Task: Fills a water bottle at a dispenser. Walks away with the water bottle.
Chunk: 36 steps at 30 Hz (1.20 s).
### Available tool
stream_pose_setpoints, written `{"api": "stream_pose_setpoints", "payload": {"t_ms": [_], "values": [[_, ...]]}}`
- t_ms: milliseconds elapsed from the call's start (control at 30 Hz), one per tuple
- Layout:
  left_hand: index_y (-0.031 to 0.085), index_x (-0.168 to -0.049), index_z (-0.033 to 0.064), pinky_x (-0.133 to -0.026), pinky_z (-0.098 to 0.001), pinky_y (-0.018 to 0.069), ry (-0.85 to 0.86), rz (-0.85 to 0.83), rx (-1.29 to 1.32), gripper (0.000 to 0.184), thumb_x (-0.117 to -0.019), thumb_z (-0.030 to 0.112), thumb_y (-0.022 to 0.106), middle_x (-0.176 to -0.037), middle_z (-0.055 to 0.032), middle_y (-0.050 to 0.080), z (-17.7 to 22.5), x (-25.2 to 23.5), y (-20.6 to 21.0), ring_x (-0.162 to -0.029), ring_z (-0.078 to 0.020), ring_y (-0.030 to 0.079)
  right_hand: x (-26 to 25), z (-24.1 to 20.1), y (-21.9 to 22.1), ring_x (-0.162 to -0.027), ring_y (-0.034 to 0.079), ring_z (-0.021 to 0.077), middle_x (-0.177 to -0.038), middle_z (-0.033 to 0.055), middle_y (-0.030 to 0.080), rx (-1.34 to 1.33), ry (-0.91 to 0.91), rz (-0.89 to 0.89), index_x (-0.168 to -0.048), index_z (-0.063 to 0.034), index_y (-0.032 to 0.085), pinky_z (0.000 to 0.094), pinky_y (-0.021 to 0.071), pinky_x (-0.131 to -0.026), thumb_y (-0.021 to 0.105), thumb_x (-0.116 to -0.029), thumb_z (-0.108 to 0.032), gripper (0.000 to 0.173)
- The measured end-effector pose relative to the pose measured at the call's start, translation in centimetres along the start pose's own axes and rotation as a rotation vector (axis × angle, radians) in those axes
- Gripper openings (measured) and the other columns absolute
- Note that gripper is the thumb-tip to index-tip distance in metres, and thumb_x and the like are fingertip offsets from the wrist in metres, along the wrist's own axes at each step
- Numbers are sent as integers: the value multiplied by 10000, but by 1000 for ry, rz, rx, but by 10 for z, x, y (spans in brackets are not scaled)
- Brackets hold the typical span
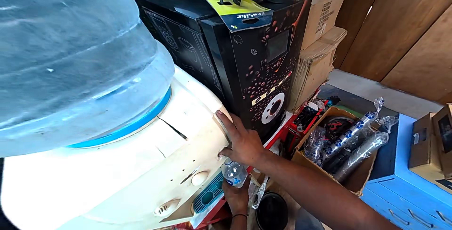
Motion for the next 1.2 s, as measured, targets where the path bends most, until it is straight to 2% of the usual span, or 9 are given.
{"api": "stream_pose_setpoints", "payload": {"t_ms": [367,1200], "values": [[331,-1510,-84,-1163,-460,400,24,3,7,1126,-651,247,981,-1441,-313,490,2,1,0,-1346,-366,512,-2,2,2,-644,658,218,-1680,64,251,-16,-5,-12,-1650,-397,169,459,592,-574,887,-776,-374,1131],[320,-1512,-75,-1152,-443,418,7,-3,61,1112,-671,244,972,-1434,-296,506,1,0,0,-1334,-340,529,-1,2,2,-645,662,224,-1671,82,270,-32,-11,0,-1651,-390,175,466,595,-576,885,-785,-362,1120]]}}
Point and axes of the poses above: each hand's wrist, its own x-axis away from the middle knuckle, its own y-axis out of the palm, z = x × y, the point moved 6 cm from there along -x, towards the middle knuckle
